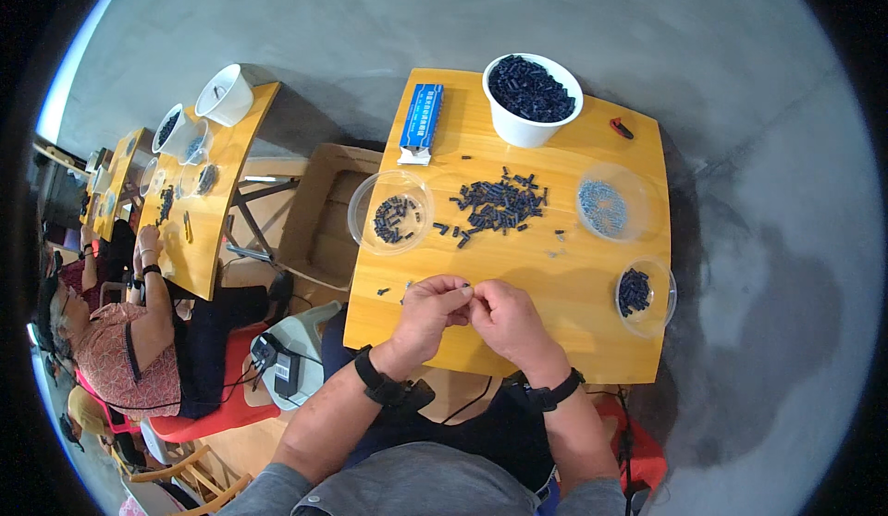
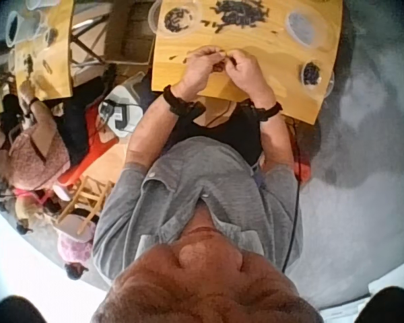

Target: Assembling small black plastic components with yellow internal parts at a workbench.

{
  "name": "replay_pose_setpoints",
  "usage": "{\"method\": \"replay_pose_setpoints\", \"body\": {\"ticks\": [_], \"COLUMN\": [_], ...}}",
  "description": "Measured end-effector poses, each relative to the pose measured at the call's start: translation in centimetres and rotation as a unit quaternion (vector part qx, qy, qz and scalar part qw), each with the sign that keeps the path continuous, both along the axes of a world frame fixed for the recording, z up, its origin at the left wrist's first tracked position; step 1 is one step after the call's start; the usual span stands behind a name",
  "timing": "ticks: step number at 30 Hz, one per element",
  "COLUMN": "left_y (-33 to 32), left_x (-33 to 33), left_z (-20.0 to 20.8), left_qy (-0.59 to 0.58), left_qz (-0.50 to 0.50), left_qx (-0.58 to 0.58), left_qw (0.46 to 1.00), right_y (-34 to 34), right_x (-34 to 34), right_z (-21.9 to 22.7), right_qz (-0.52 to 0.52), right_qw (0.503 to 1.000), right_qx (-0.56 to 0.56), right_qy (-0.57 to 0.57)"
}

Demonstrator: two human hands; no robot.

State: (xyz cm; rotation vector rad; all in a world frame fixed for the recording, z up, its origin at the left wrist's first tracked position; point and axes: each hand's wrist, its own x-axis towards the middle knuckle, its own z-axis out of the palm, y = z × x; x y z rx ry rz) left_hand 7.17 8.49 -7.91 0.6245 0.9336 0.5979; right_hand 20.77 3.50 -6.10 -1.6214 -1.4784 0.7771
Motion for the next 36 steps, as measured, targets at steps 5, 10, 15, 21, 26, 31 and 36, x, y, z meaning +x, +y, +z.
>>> {"method": "replay_pose_setpoints", "body": {"ticks": [5,10,15,21,26,31,36], "left_y": [0.0,-0.7,-1.2,-2.4,-3.4,-3.9,-4.1], "left_x": [-0.1,-0.5,-1.1,-2.4,-3.7,-4.6,-5.4], "left_z": [-0.2,0.5,1.6,2.6,3.5,4.4,4.1], "left_qy": [0.032,0.009,-0.012,-0.052,-0.028,-0.033,-0.072], "left_qz": [0.018,0.034,0.041,0.039,0.013,-0.004,-0.015], "left_qx": [-0.012,-0.031,-0.031,0.004,0.097,0.127,0.115], "left_qw": [0.999,0.999,0.999,0.998,0.995,0.991,0.991], "right_y": [-0.2,-0.6,-0.9,-2.0,-2.6,-3.1,-3.5], "right_x": [-0.6,-0.8,-1.2,-1.4,-1.8,-2.0,-2.3], "right_z": [-0.3,0.0,0.3,1.9,3.6,4.9,5.7], "right_qz": [-0.009,-0.012,-0.012,-0.036,-0.013,0.027,0.05], "right_qw": [0.998,0.997,0.995,0.988,0.971,0.975,0.98], "right_qx": [0.002,0.006,0.062,0.03,0.026,0.019,0.02], "right_qy": [0.058,0.076,0.077,0.15,0.236,0.218,0.193]}}
